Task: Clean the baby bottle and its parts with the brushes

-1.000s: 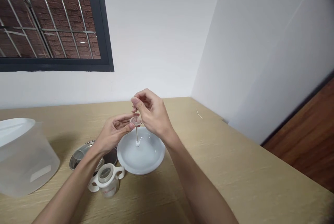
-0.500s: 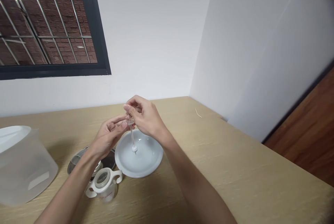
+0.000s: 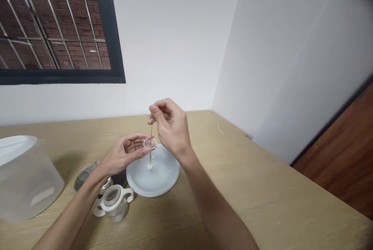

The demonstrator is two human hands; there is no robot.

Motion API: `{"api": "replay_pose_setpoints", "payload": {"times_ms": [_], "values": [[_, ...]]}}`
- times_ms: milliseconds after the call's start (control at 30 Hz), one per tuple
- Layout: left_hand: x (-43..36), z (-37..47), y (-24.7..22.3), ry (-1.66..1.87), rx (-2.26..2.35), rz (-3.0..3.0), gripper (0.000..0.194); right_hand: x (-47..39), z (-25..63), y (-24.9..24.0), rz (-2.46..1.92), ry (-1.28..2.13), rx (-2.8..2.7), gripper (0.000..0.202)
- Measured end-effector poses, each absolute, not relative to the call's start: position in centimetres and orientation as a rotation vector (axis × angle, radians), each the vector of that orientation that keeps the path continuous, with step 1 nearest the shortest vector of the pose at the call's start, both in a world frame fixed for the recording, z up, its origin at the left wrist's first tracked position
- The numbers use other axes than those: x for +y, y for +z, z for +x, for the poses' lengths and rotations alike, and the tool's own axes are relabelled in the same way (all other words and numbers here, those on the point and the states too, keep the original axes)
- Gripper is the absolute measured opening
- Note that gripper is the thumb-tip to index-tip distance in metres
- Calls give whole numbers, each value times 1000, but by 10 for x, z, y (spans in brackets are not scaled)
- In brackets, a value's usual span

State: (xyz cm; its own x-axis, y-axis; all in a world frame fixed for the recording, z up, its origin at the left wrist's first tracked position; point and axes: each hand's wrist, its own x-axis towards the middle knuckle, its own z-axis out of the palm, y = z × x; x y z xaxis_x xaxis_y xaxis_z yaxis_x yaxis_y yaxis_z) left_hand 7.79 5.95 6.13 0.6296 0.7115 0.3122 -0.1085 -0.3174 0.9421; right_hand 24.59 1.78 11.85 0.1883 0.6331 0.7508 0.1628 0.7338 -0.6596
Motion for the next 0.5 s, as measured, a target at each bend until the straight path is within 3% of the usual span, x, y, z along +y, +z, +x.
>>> {"api": "replay_pose_setpoints", "payload": {"times_ms": [233,500], "values": [[54,82,67,722,658,2032,33,-12,253,141,-528,214,-1127,9],[60,80,62,767,564,1778,38,-26,259,149,-533,127,-1119,10]]}}
